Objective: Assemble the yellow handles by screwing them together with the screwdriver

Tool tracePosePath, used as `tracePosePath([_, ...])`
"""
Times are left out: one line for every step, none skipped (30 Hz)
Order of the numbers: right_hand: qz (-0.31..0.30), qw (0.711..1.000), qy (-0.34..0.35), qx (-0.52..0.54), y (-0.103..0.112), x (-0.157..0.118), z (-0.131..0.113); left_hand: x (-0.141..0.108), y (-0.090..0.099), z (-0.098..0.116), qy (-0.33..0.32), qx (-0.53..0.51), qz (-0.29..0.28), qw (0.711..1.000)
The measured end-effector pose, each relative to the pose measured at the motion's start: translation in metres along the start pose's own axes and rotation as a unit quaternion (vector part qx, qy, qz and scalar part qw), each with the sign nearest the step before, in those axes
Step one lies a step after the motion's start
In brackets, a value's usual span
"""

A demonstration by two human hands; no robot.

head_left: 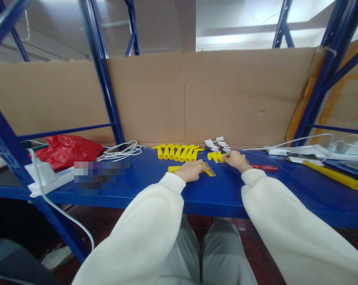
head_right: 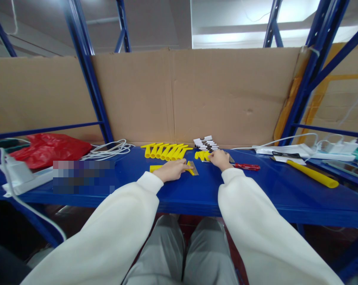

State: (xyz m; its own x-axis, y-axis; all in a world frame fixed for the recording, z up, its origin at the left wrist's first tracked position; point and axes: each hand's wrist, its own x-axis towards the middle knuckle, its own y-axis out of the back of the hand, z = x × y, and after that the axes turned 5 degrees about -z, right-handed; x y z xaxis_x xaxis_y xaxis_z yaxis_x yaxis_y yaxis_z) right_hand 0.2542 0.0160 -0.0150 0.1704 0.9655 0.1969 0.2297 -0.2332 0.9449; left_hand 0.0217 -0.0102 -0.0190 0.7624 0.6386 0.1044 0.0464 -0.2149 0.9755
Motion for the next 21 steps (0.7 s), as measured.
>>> tracePosePath([0.0,1.0,-0.002,-0.002,-0.001,0.001,-0.002,0.0,0.0,0.0,-0.002,-0.002,-0.002,1.0])
tracePosePath([0.002,1.0,-0.004,-0.005,-0.002,0.003,-0.004,0.0,0.0,0.0,-0.004,-0.004,-0.004,1.0])
tracePosePath([0.003,1.0,-0.006,-0.012,-0.003,0.004,-0.006,0.0,0.001,0.0,-0.004,-0.006,-0.006,1.0])
tracePosePath([0.003,1.0,-0.007,-0.02,-0.004,0.006,-0.009,0.001,0.001,0.001,-0.004,-0.006,-0.008,1.0])
tracePosePath([0.001,1.0,-0.01,-0.028,-0.005,0.007,-0.012,0.001,0.002,0.001,-0.004,-0.005,-0.01,1.0])
tracePosePath([-0.003,0.999,-0.018,-0.036,-0.006,0.008,-0.015,0.001,0.002,0.002,-0.003,-0.005,-0.013,1.0])
tracePosePath([-0.008,0.999,-0.033,-0.041,-0.006,0.01,-0.017,0.001,0.003,0.002,-0.002,-0.004,-0.016,1.0])
tracePosePath([-0.015,0.998,-0.05,-0.041,-0.007,0.011,-0.02,0.001,0.003,0.002,0.0,-0.003,-0.019,1.0])
tracePosePath([-0.022,0.997,-0.066,-0.038,-0.007,0.013,-0.021,0.001,0.003,0.003,0.002,-0.001,-0.022,1.0])
tracePosePath([-0.029,0.996,-0.081,-0.03,-0.007,0.015,-0.023,0.001,0.003,0.003,0.004,0.0,-0.023,1.0])
tracePosePath([-0.037,0.995,-0.091,-0.02,-0.007,0.018,-0.023,0.001,0.004,0.003,0.005,0.0,-0.023,1.0])
tracePosePath([-0.043,0.994,-0.096,-0.01,-0.008,0.02,-0.022,0.001,0.004,0.004,0.005,0.001,-0.022,1.0])
tracePosePath([-0.049,0.994,-0.1,-0.002,-0.008,0.024,-0.021,0.001,0.004,0.004,0.004,0.001,-0.021,1.0])
tracePosePath([-0.054,0.993,-0.103,0.005,-0.009,0.027,-0.019,0.001,0.004,0.004,0.003,0.0,-0.02,1.0])
tracePosePath([-0.055,0.993,-0.103,0.011,-0.01,0.031,-0.017,0.001,0.004,0.004,0.003,-0.001,-0.019,1.0])
tracePosePath([-0.054,0.993,-0.1,0.016,-0.012,0.034,-0.014,0.001,0.004,0.004,0.003,-0.001,-0.019,1.0])
tracePosePath([-0.051,0.994,-0.091,0.022,-0.013,0.038,-0.012,0.001,0.004,0.004,0.003,-0.002,-0.019,1.0])
tracePosePath([-0.046,0.995,-0.082,0.027,-0.015,0.041,-0.009,0.001,0.004,0.003,0.003,-0.002,-0.019,1.0])
tracePosePath([-0.04,0.996,-0.072,0.03,-0.016,0.044,-0.007,0.001,0.003,0.003,0.003,-0.002,-0.017,1.0])
tracePosePath([-0.034,0.997,-0.064,0.031,-0.018,0.047,-0.005,0.001,0.003,0.003,0.002,-0.003,-0.015,1.0])
tracePosePath([-0.029,0.997,-0.06,0.031,-0.019,0.05,-0.003,0.001,0.002,0.002,0.001,-0.004,-0.013,1.0])
